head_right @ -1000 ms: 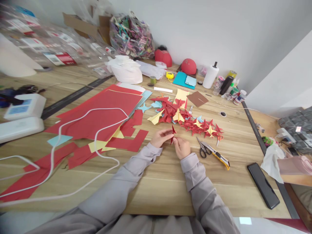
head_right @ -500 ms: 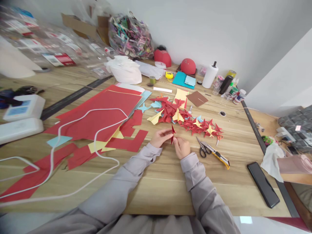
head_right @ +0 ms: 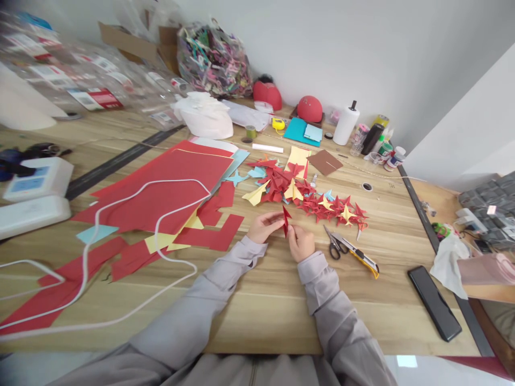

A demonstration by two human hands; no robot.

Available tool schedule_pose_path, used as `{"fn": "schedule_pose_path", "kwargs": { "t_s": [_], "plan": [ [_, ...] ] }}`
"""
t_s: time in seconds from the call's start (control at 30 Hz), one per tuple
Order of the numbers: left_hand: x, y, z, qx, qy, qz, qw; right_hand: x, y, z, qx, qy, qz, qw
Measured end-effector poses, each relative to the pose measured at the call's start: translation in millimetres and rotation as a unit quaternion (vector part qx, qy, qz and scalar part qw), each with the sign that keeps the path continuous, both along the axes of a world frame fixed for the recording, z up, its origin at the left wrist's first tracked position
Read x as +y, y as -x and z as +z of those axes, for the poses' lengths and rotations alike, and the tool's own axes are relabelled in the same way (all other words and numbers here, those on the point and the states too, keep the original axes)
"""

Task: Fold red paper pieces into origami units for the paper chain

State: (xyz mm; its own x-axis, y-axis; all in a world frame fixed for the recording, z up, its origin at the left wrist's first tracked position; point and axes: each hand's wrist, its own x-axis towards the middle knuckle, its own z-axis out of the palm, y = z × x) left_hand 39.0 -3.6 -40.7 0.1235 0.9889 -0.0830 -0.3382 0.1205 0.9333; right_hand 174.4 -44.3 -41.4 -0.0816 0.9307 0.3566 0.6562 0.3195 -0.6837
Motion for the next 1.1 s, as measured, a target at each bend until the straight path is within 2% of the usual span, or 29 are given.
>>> {"fn": "schedule_pose_path", "kwargs": {
  "t_s": [0.17, 0.37, 0.47, 0.63, 0.73, 0.93, 1.1],
  "plan": [
    [0.0, -0.9, -3.6, 0.001, -0.009, 0.002, 1.0, 0.6, 0.8, -6.0, 0.009, -0.008, -0.025, 1.0],
    [-1.4, -0.6, -2.3, 0.024, -0.026, 0.001, 0.999, 2.1, -0.3, -9.0, -0.019, -0.061, -0.058, 0.996],
    [-2.7, 0.4, 0.0, 0.031, -0.03, -0.011, 0.999, 4.2, -2.3, -11.9, 0.013, -0.047, -0.079, 0.996],
    [-3.2, 1.3, 1.8, 0.043, -0.023, -0.017, 0.999, 7.3, -4.6, -20.5, 0.099, -0.005, -0.07, 0.993],
    [-3.9, 1.1, 3.6, 0.044, -0.033, -0.013, 0.998, 6.8, -3.8, -20.2, 0.128, -0.001, -0.076, 0.989],
    [-4.9, 0.3, 2.0, -0.004, -0.03, -0.035, 0.999, 5.0, -1.7, -12.7, 0.162, 0.017, -0.068, 0.984],
    [-2.8, 0.3, -4.1, -0.006, -0.02, -0.049, 0.999, 6.1, -1.4, -13.8, 0.141, 0.011, -0.07, 0.987]
  ]
}}
